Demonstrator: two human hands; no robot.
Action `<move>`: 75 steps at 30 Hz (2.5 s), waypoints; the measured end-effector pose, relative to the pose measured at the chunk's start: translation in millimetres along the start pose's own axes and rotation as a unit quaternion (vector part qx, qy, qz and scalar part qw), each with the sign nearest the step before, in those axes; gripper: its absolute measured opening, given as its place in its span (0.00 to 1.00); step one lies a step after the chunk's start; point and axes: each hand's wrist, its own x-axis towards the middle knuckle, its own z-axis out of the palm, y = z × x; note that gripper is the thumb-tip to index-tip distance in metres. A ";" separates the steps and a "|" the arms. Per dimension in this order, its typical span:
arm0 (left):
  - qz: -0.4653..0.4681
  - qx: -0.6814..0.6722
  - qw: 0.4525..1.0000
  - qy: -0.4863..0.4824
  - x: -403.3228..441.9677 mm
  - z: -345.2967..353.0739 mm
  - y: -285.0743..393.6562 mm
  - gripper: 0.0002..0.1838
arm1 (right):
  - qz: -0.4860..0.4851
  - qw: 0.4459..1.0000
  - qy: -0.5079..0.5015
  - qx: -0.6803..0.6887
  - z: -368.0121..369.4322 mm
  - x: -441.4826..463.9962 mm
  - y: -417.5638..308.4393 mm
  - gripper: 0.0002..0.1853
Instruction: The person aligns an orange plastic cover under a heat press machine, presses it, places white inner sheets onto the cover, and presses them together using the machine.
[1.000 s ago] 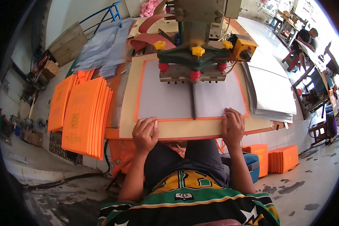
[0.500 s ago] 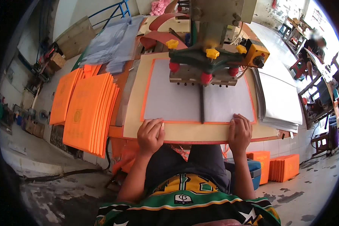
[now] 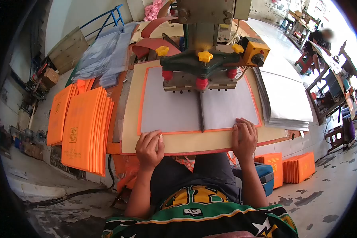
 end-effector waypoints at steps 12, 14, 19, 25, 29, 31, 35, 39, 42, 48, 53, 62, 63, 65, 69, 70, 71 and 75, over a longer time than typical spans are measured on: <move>0.010 -0.005 1.000 0.000 -0.4 -3.2 0.0 0.06 | 0.004 1.000 0.006 -0.001 0.8 0.8 -2.1 0.05; 0.014 -0.002 1.000 -0.002 2.8 -0.9 0.2 0.06 | -0.002 1.000 0.012 0.000 0.0 5.7 -2.5 0.05; 0.010 -0.002 1.000 0.002 -1.3 -1.0 -0.7 0.06 | 0.007 1.000 -0.003 -0.004 -2.6 1.8 -4.5 0.05; 0.004 0.008 1.000 -0.001 -2.2 0.6 -0.7 0.06 | 0.006 1.000 0.005 0.001 -1.0 1.0 -2.4 0.05; 0.002 0.014 1.000 -0.004 0.5 -2.4 3.8 0.07 | 0.001 1.000 0.007 0.007 -3.1 1.6 -4.1 0.04; 0.001 0.009 1.000 -0.005 1.3 -1.6 1.5 0.07 | 0.006 1.000 0.006 0.009 -1.5 2.2 -4.2 0.04; -0.007 0.007 1.000 -0.005 -1.5 -0.8 1.5 0.07 | 0.006 1.000 0.005 0.006 -1.2 1.2 -2.9 0.04; -0.001 0.012 1.000 -0.005 0.4 -1.5 1.9 0.07 | 0.005 1.000 0.001 0.012 -1.8 1.7 -3.2 0.03; -0.012 0.003 1.000 -0.008 -0.8 -3.3 4.0 0.08 | 0.005 1.000 -0.002 0.007 -2.5 1.6 -5.8 0.04; -0.001 0.014 1.000 -0.003 1.4 -3.4 3.4 0.06 | 0.009 1.000 0.002 -0.003 -0.9 1.2 -4.0 0.05; 0.002 0.004 1.000 -0.001 0.3 -2.9 1.8 0.06 | 0.007 1.000 0.004 -0.001 0.3 -0.2 -3.5 0.05; 0.004 0.010 1.000 0.020 -1.3 -1.4 3.2 0.07 | 0.017 1.000 0.000 -0.001 -1.8 0.0 -5.5 0.05; 0.005 0.010 1.000 0.018 -1.4 -0.1 2.9 0.07 | 0.013 1.000 0.004 -0.006 -1.7 -0.2 -5.4 0.05; -0.005 0.017 0.999 0.027 -3.1 1.2 3.2 0.07 | 0.009 1.000 0.004 -0.011 -1.9 -0.3 -5.0 0.05; -0.002 0.018 0.999 0.027 -1.5 1.4 2.6 0.07 | 0.003 1.000 0.012 -0.020 -1.1 0.9 -3.9 0.05; -0.001 0.012 0.999 0.030 -1.7 2.7 1.9 0.07 | 0.001 1.000 0.013 -0.024 -0.2 0.3 -4.0 0.05; -0.001 0.007 1.000 0.029 -3.2 1.2 2.0 0.07 | 0.008 1.000 0.011 -0.019 0.1 -0.8 -4.5 0.05; 0.007 0.008 1.000 0.019 -1.3 -0.7 2.8 0.07 | 0.021 1.000 0.020 -0.009 -0.4 0.1 -5.8 0.06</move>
